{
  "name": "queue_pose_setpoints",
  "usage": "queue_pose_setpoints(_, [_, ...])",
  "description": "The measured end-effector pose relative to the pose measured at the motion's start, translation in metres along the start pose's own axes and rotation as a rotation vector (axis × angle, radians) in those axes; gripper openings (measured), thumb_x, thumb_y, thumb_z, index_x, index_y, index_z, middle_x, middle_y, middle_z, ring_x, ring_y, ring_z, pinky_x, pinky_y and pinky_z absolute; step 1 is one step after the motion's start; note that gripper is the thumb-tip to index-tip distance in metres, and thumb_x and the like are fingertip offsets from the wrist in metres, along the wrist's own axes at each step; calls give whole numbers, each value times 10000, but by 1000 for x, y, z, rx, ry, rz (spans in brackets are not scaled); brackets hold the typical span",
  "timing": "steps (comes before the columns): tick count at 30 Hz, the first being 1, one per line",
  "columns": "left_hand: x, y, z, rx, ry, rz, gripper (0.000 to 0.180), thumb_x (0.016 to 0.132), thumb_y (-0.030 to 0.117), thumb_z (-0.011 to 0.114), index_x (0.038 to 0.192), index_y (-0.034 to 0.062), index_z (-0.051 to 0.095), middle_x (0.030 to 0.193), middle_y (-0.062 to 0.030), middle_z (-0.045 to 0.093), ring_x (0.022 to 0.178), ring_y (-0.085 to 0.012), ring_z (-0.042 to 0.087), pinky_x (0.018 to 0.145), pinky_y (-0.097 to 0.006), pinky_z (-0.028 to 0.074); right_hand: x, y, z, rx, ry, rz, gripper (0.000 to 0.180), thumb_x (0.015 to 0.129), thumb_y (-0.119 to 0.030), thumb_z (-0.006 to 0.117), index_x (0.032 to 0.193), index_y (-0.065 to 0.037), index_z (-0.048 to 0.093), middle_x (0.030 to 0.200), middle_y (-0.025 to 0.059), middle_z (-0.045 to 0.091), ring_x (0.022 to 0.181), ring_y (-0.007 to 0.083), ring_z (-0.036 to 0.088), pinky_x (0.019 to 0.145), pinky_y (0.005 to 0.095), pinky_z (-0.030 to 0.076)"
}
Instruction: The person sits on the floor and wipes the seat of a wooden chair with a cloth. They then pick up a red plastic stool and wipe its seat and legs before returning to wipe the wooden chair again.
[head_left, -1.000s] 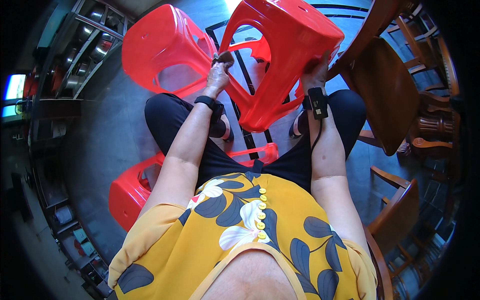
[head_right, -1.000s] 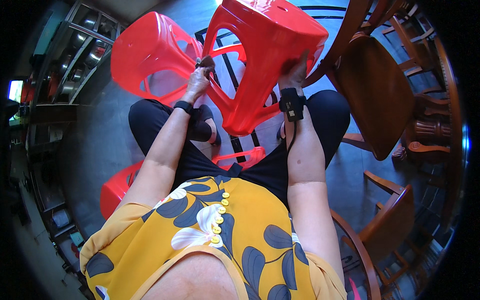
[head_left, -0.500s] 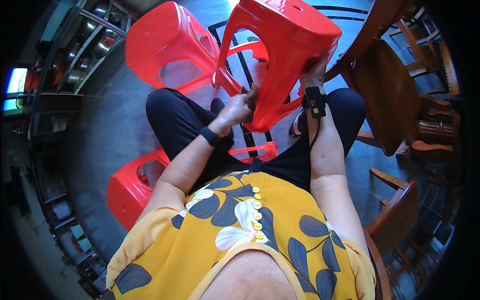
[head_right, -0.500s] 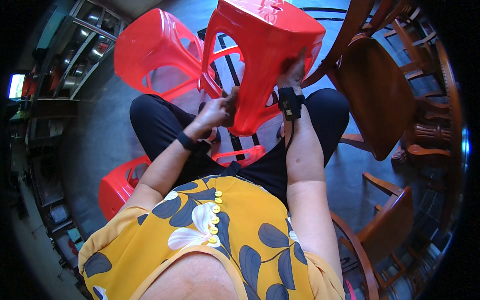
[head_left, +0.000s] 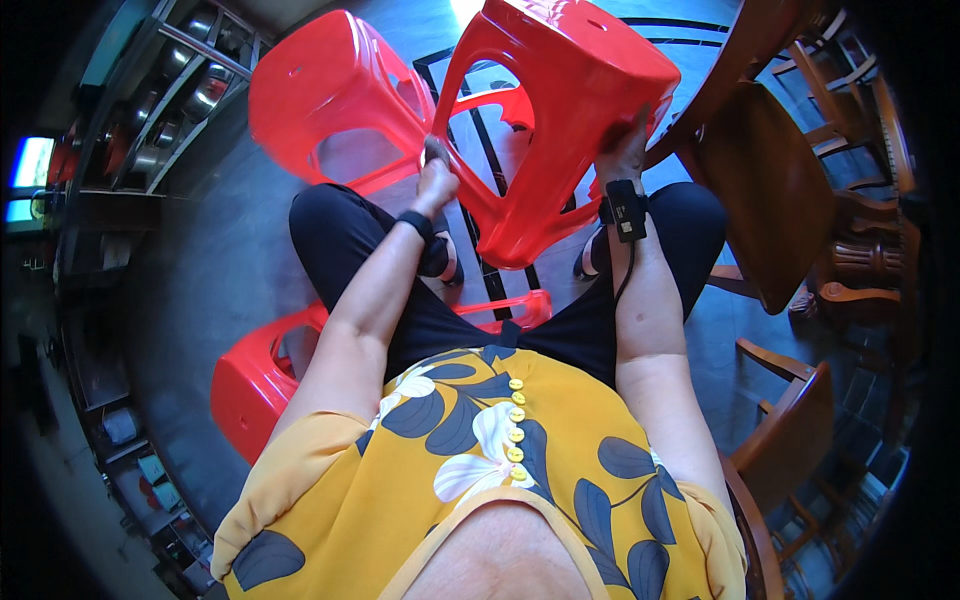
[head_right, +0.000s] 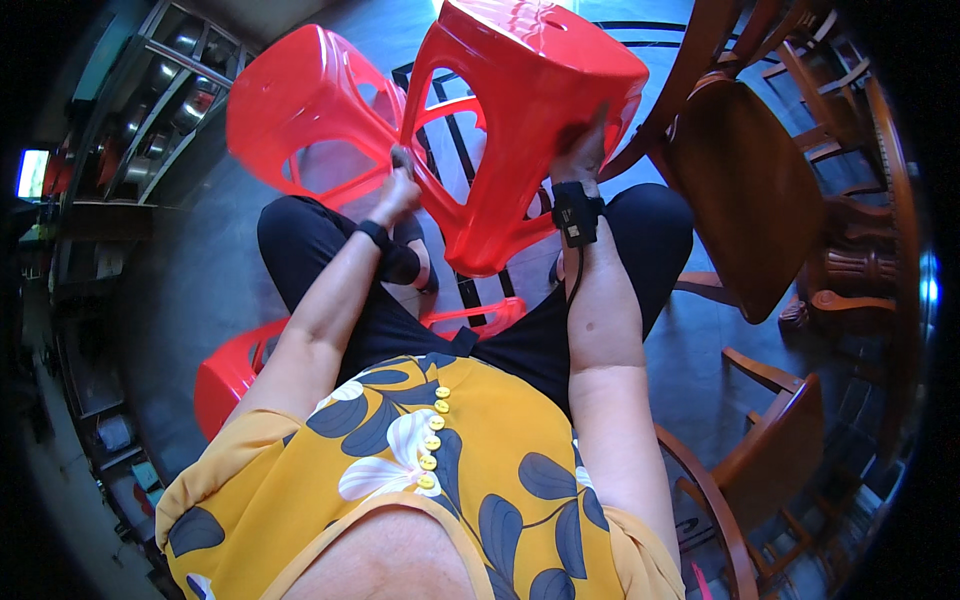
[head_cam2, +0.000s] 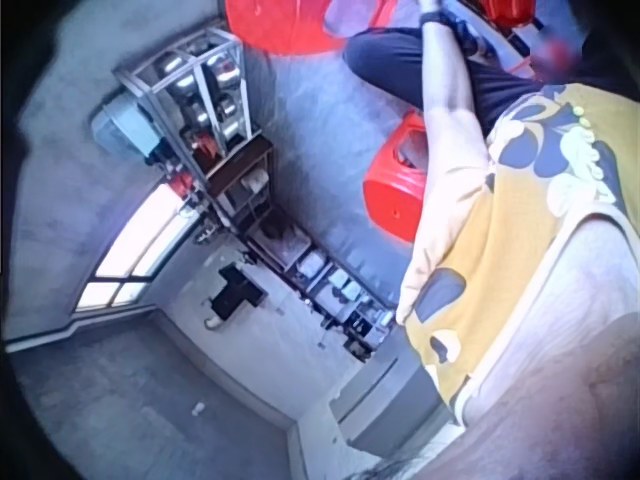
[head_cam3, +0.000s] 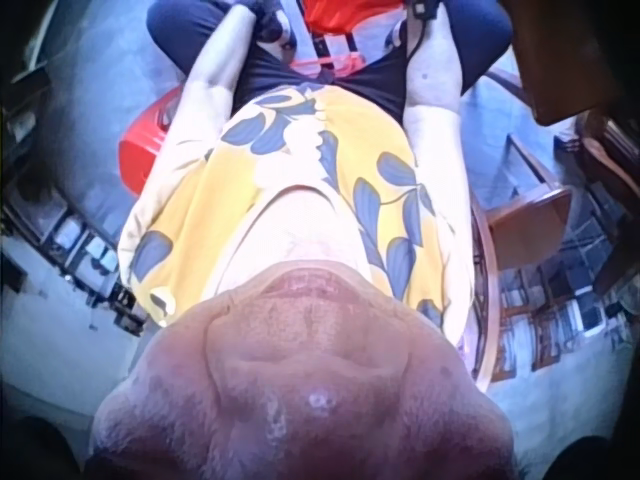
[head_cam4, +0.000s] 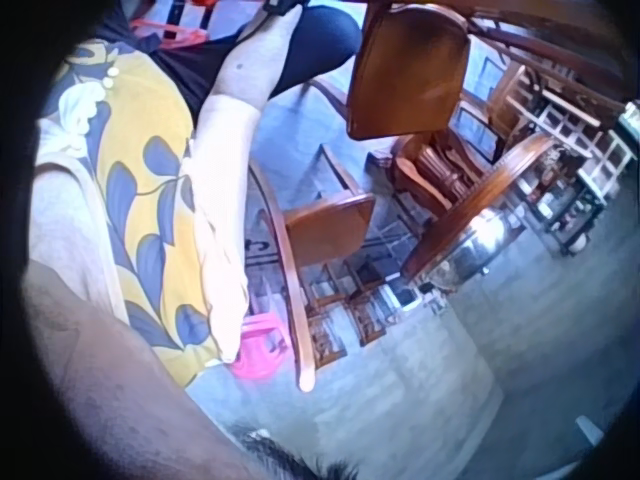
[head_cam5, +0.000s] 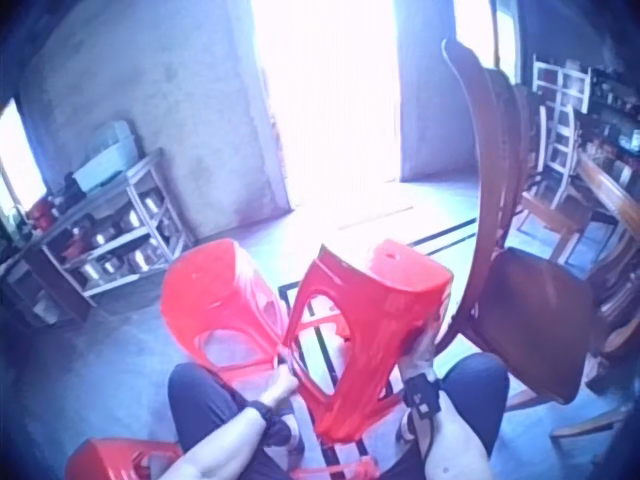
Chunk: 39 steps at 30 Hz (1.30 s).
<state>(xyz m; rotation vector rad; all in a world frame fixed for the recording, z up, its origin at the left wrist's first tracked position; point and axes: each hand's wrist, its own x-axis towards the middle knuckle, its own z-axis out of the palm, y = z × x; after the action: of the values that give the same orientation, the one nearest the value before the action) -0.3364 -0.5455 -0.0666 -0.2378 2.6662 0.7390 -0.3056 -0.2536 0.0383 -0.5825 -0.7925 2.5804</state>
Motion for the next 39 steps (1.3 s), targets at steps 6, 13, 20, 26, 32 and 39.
queue_pose_setpoints(6, [-101, 16, 26, 86, -247, 363, 137, 867, 61, 559, 925, -33, 640, 765, -229, 649, 764, -335, 697, 655, -451, 523, 0, 2, -3, 82, -70, 14, 759, 867, -585, 664, 1404, -88, 465, 1406, 114, 535, 1289, 318, 486, 1102, 483, 372])
queue_pose_setpoints(13, [-133, 46, -43, -767, -754, 42, 275, 1011, 133, 535, 1242, -4, 591, 1027, -32, 672, 920, -118, 648, 789, -265, 501, -2, 13, -6, 41, -69, 80, 706, 892, -478, 687, 1409, -58, 454, 1377, 109, 561, 1243, 291, 526, 1069, 455, 414])
queue_pose_setpoints(20, [-139, 54, -137, -1107, -571, 181, 366, 1005, 231, 560, 1298, 11, 552, 1144, -88, 669, 1014, -181, 669, 894, -284, 533, -19, 11, -3, 39, -26, 88, 612, 951, -522, 569, 1336, -48, 529, 1296, 96, 611, 1186, 261, 555, 1029, 417, 444])
queue_pose_setpoints(26, [-142, 53, -152, -1376, -279, 326, 352, 1035, 248, 505, 1294, 16, 556, 1192, -77, 649, 1099, -181, 627, 964, -334, 496, -28, 22, -13, -8, -46, 140, 591, 965, -513, 544, 1334, -51, 535, 1291, 101, 616, 1179, 265, 562, 1032, 420, 443])
queue_pose_setpoints(32, [-104, 37, -162, -1580, 361, 345, 328, 1024, 243, 540, 1271, 29, 564, 1180, -53, 639, 1025, -182, 627, 913, -341, 515, -29, 37, -27, -64, -82, 181, 572, 979, -504, 520, 1331, -54, 540, 1287, 105, 620, 1172, 270, 568, 1035, 423, 442])
queue_pose_setpoints(39, [-25, 19, -158, -1066, 451, 205, 340, 1044, 217, 472, 1286, -1, 571, 1138, -67, 647, 1018, -164, 612, 903, -308, 485, -22, 25, -29, -44, -217, 263, 552, 1012, -482, 456, 1355, -54, 520, 1290, 118, 617, 1137, 281, 598, 1042, 443, 452])
